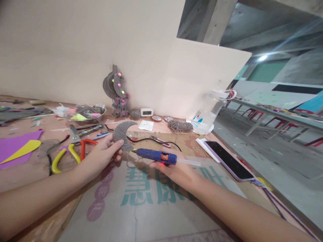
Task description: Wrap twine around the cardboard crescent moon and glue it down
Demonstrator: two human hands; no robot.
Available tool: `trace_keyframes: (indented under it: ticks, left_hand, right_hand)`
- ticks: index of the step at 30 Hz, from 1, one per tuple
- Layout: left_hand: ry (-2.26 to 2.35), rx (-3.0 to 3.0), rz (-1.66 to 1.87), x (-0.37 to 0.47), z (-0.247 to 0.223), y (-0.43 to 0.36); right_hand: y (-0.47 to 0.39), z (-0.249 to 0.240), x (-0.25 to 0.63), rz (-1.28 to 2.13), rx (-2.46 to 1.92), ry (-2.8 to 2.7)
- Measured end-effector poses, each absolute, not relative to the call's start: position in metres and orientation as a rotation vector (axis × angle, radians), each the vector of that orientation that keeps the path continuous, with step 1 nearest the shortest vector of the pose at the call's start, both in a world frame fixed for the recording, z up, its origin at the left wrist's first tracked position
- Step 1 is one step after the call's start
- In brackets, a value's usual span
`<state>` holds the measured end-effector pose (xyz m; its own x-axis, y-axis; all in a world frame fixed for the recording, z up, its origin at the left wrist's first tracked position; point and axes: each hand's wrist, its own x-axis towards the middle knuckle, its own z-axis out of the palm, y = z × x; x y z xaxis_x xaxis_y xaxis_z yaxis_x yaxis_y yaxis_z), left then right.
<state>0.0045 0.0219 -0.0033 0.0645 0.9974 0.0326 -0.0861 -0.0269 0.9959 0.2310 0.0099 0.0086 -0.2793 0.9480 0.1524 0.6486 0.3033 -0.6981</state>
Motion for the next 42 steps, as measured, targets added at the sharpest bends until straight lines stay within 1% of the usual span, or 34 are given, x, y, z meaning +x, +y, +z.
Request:
trace_keyframes:
  ticks: [9, 18, 25, 28, 30, 33, 35, 38, 42]
  left_hand:
    - [1.097, 1.183, 1.217, 0.006, 0.0, 0.02]
    - [1.081, 1.203, 1.221, 0.004, -0.003, 0.022]
    - [1.082, 1.182, 1.226, 0.004, -0.004, 0.023]
    - [1.072, 1.157, 1.233, 0.004, -0.002, 0.022]
    - [1.064, 1.153, 1.246, 0.005, -0.002, 0.021]
    - [1.048, 1.151, 1.26, 0.005, -0.002, 0.021]
    - [1.036, 1.129, 1.267, 0.005, -0.002, 0.021]
    - [1.03, 1.094, 1.267, 0.004, -0.003, 0.022]
    - [1.023, 1.098, 1.265, 0.004, -0.005, 0.024]
  right_hand:
    - [0.01, 0.013, 0.228, 0.773, -1.404, -2.014]
    - [0.012, 0.007, 0.234, 0.717, -1.478, -1.97]
    - [0.013, 0.011, 0.23, 0.749, -1.4, -1.946]
    - [0.016, 0.012, 0.231, 0.714, -1.404, -1.914]
    - [0.017, 0.014, 0.233, 0.648, -1.484, -1.898]
    - [0.018, 0.024, 0.238, 0.521, -1.54, -1.885]
    - [0.019, 0.036, 0.24, 0.481, -1.433, -1.865]
    - [0.029, 0.056, 0.242, 0.492, -1.273, -1.835]
    - [0.068, 0.069, 0.242, 0.54, -1.34, -1.906]
